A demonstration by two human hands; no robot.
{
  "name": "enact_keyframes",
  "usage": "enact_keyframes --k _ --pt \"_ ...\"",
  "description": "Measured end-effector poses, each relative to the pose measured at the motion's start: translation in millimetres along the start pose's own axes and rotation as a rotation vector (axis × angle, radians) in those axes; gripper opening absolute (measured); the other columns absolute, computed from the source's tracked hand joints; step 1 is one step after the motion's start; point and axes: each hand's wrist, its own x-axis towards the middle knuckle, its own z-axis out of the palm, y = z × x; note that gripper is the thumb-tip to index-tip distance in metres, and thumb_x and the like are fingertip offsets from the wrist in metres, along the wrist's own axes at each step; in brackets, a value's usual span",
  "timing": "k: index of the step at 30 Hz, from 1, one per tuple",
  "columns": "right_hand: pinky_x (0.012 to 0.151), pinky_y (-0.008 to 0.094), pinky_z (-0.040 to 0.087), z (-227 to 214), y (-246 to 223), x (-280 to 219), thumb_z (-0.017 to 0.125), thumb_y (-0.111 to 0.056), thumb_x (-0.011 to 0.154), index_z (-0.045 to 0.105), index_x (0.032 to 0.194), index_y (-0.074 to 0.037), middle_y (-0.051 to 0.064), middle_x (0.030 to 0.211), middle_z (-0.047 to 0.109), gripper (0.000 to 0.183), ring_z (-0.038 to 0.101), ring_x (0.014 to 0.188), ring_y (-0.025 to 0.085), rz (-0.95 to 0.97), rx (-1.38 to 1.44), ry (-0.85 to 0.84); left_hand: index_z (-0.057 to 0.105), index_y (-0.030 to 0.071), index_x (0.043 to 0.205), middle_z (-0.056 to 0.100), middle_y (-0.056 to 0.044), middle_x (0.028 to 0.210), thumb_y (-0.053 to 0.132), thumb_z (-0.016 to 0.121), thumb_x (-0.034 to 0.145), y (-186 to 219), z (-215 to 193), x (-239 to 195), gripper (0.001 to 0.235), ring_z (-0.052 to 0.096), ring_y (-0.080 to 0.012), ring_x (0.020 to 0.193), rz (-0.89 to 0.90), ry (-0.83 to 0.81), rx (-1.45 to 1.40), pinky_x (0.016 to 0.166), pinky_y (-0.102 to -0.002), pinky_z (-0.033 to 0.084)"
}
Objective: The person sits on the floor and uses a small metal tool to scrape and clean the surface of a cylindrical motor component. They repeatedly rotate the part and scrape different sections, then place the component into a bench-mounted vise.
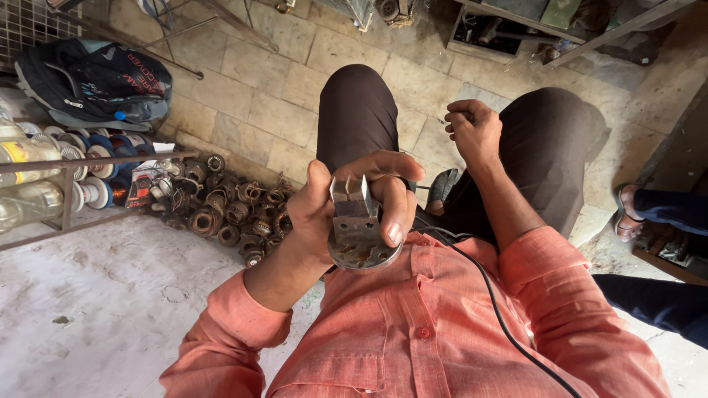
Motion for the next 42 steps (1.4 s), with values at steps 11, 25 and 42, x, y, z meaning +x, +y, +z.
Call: enact_keyframes --k 11,25,42 --pt "0.065 0.026 0.058 0.2 -11.6 -9.6 0.060 -0.003 0.096 0.071 0.113 0.003 0.009 0.094 0.076 0.021 0.072 0.076 0.012 0.006 0.124 0.010 0.042 -0.009 0.152 0.066 -0.015 0.103 0.064 0.051 0.104 -1.4 -1.3 -0.5 0.088 0.066 -0.0182 0.096 0.064 0.063 -0.049 0.074 -0.029 0.056" --pt "0.097 0.029 0.055 -38.2 -118.2 -157.9 0.060 -0.007 0.108 0.064 0.122 0.004 0.010 0.114 0.073 0.018 0.068 0.102 0.013 -0.258 0.459 -0.299 0.070 -0.002 0.122 0.075 -0.011 0.117 0.014 0.081 0.098 0.3 19.4 -2.5 0.031 0.072 -0.0188 0.102 0.288 0.470 1.230 0.093 -0.029 0.058" --pt "0.080 0.030 0.062 -46.2 -173.8 -189.7 0.085 0.004 0.089 0.067 0.117 0.000 0.019 0.115 0.070 0.034 0.074 0.102 0.026 -0.956 -0.268 -0.062 0.063 -0.003 0.129 0.068 -0.015 0.126 0.011 0.084 0.093 5.6 14.9 9.9 0.044 0.067 -0.0315 0.111 0.728 0.232 2.047 0.092 -0.042 0.056"
